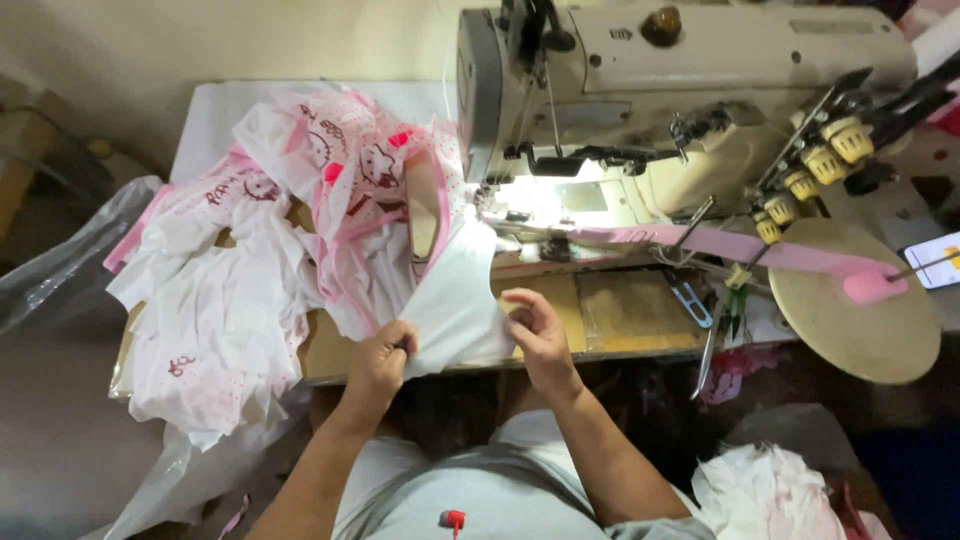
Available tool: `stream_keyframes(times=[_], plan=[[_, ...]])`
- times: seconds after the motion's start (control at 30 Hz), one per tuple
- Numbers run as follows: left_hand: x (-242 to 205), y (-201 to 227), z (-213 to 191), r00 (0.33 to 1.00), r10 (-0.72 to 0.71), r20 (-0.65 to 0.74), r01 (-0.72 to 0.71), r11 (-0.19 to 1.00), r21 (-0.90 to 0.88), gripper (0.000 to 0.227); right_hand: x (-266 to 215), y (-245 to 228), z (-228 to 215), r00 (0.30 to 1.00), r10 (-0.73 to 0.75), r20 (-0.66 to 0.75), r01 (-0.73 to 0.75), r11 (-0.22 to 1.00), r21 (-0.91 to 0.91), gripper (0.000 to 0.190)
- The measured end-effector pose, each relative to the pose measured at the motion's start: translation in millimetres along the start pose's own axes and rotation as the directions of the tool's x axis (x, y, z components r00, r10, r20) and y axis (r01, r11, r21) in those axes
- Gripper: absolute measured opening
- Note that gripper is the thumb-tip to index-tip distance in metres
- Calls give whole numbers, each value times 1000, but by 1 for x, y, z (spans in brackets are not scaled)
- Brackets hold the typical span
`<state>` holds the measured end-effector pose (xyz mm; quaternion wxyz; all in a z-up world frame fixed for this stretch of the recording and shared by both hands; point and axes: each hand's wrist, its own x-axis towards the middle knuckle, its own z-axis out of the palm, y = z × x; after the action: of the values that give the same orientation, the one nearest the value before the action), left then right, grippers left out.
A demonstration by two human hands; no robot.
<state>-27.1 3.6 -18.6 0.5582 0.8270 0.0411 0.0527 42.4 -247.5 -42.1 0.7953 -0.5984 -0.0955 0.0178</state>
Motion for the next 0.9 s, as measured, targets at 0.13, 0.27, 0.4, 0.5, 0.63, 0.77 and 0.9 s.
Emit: stream_keyframes(times=[0.13, 0.27, 0.4, 0.5, 0.63, 0.77, 0.9], plan=[[13, -2, 0, 990, 138, 14, -139, 988, 70, 33, 1, 10, -4, 999, -41, -30, 40, 998, -47, 39], [52, 3, -5, 869, 496, -9, -459, 811, 363, 29, 23, 2, 6, 993, -118, -22, 115, 988, -100, 39], [115, 2, -8, 728, 684, -47, -574, 645, 504, 24, 58, 17, 8, 964, -266, -10, 260, 949, -176, 40], [157, 19, -18, 728, 686, 1, -579, 614, 536, 18, 69, -23, 36, 907, -421, -9, 371, 810, -453, 22], [220, 18, -13, 737, 673, -62, -464, 570, 678, 12, 84, -32, 28, 824, -522, 221, 472, 417, -777, 17], [246, -1, -20, 851, 514, -110, -322, 676, 662, 23, 80, -31, 37, 805, -512, 300, 461, 221, -859, 23], [198, 21, -37, 579, 766, -280, -337, 538, 773, 57, 43, -41, 90, 699, -613, 369, 618, 257, -743, 22]])
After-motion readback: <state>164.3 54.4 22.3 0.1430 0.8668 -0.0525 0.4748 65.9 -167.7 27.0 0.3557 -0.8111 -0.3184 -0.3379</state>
